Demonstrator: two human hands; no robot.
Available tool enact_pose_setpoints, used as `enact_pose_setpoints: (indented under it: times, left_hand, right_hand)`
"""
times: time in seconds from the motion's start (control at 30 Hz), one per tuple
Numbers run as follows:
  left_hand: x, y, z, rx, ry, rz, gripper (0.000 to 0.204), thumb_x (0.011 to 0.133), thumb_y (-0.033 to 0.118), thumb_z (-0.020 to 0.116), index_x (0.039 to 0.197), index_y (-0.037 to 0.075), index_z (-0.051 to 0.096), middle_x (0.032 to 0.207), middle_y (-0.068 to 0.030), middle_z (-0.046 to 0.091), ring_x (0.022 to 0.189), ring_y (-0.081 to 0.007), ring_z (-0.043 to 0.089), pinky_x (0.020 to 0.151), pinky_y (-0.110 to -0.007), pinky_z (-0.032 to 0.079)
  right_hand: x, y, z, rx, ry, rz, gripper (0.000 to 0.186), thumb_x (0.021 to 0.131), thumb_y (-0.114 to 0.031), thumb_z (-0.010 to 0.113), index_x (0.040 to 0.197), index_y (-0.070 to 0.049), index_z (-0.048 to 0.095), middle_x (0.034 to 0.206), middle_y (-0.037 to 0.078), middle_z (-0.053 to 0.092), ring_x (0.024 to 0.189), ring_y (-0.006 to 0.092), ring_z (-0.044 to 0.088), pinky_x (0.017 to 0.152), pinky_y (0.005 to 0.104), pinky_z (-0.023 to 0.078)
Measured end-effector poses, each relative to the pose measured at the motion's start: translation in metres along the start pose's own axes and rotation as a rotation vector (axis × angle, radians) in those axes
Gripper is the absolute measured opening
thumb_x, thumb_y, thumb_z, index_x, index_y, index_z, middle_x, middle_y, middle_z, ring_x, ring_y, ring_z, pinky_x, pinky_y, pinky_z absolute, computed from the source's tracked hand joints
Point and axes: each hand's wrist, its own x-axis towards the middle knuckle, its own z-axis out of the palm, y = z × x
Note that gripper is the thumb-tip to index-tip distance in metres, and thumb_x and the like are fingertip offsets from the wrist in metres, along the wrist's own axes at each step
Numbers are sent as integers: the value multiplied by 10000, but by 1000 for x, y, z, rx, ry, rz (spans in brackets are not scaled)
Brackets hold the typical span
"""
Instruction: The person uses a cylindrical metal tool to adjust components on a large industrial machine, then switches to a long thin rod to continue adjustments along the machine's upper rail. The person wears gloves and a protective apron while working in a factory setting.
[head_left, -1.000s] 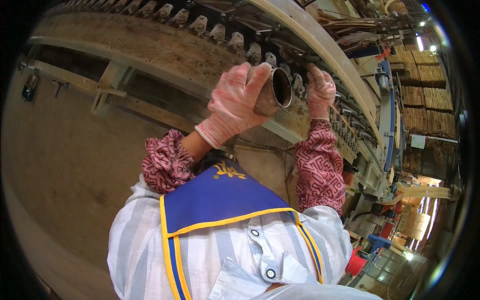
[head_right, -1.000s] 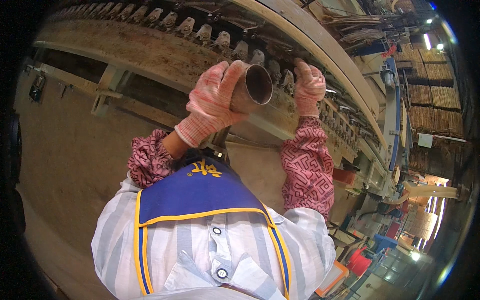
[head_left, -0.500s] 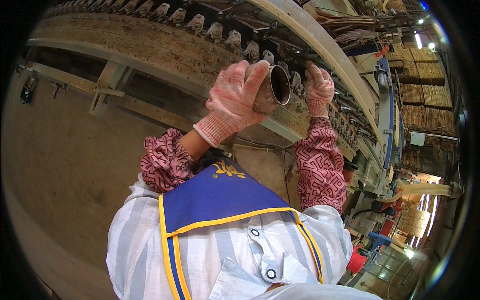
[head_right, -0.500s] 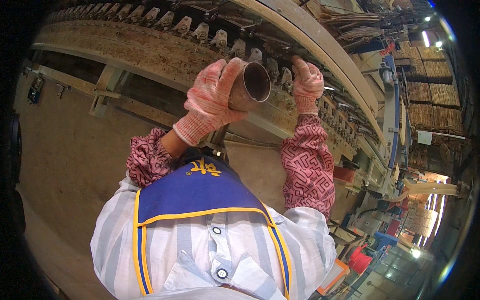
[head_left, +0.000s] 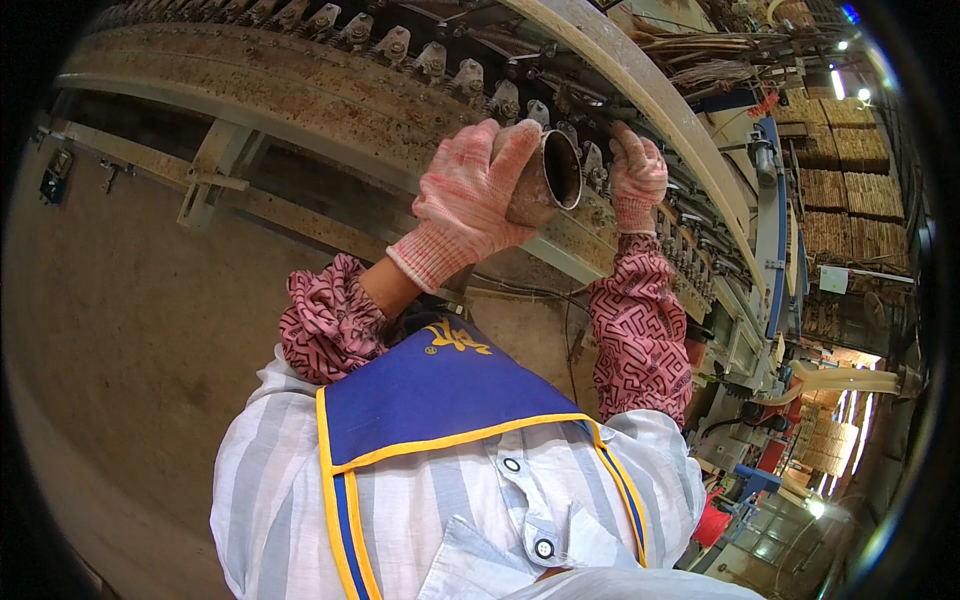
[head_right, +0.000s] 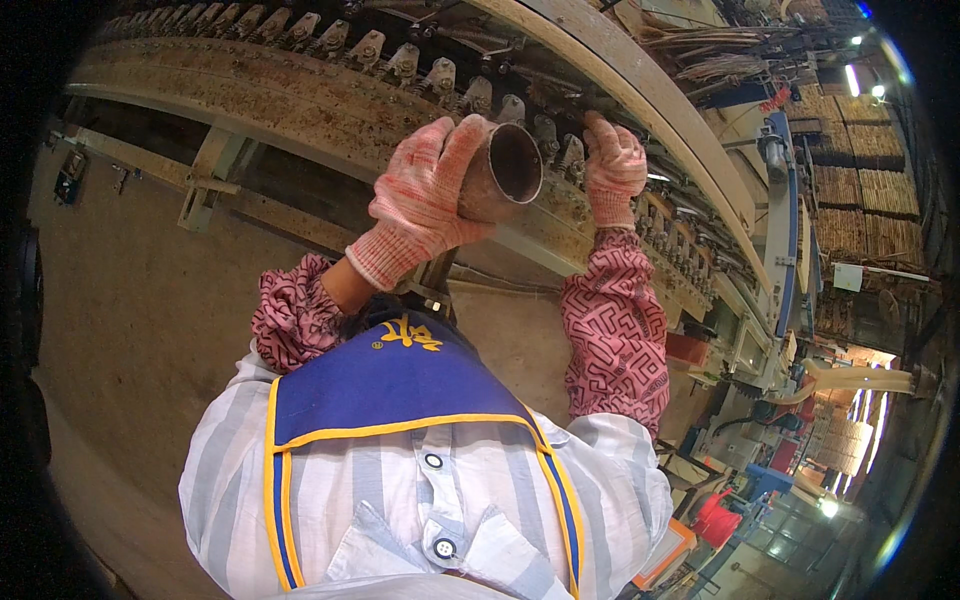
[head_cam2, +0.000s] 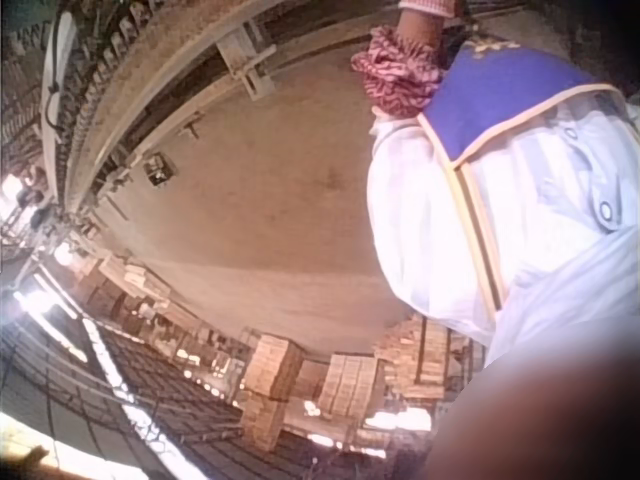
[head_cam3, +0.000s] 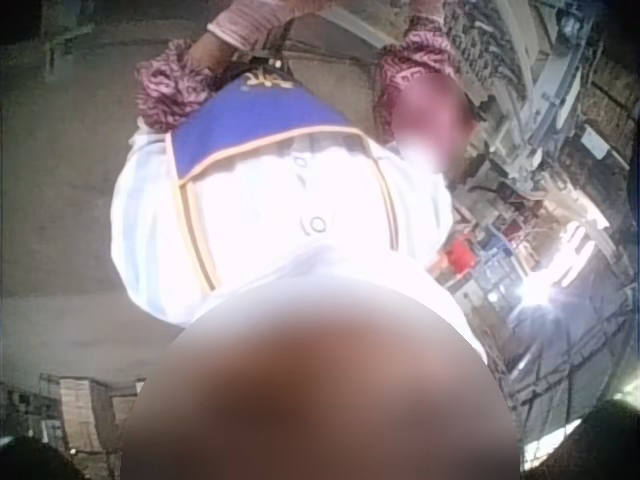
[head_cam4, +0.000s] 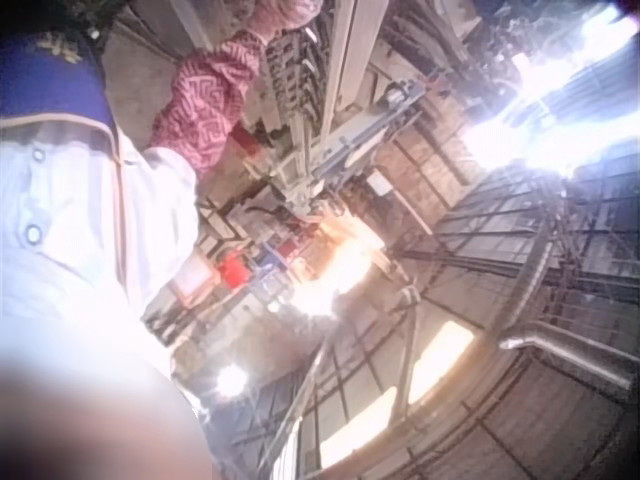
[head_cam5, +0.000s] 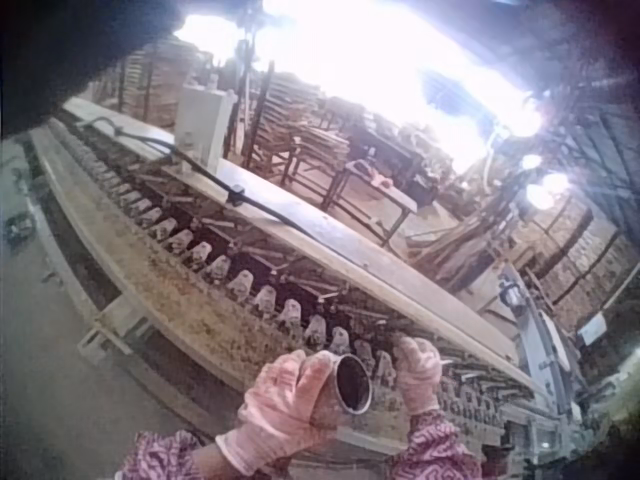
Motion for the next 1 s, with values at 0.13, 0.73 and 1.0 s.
enact_pose_setpoints:
  times: [0.13, 0.73, 1.0]
  left_hand:
    - [0, 0, 0, -2, -7, -7, 1204, 529, 411, 944, 1549, 257, 322, 1413, -200, 435, 1296, -419, 462, 1068, -549, 403]
    - [-1, -1, 1, -3, 4, 0, 1212, 526, 418, 945, 1553, 261, 322, 1422, -209, 431, 1285, -428, 464, 1064, -548, 414]
    - [-1, -1, 0, -11, 8, 2, 1208, 525, 411, 943, 1553, 265, 324, 1423, -217, 431, 1276, -443, 470, 1054, -552, 419]
  right_hand:
    - [1, -1, -1, -58, -30, 4, 254, 859, -146, 744, 1110, -181, 749, 869, 91, 696, 822, 314, 672, 742, 412, 545]
    - [-4, 2, 3, -25, -22, 33, 313, 849, -173, 762, 1149, -247, 710, 843, 82, 681, 803, 326, 669, 738, 444, 549]
    - [-3, -2, 0, -35, -58, 73, 267, 881, -142, 736, 1144, -188, 748, 947, 98, 729, 869, 288, 701, 766, 384, 559]
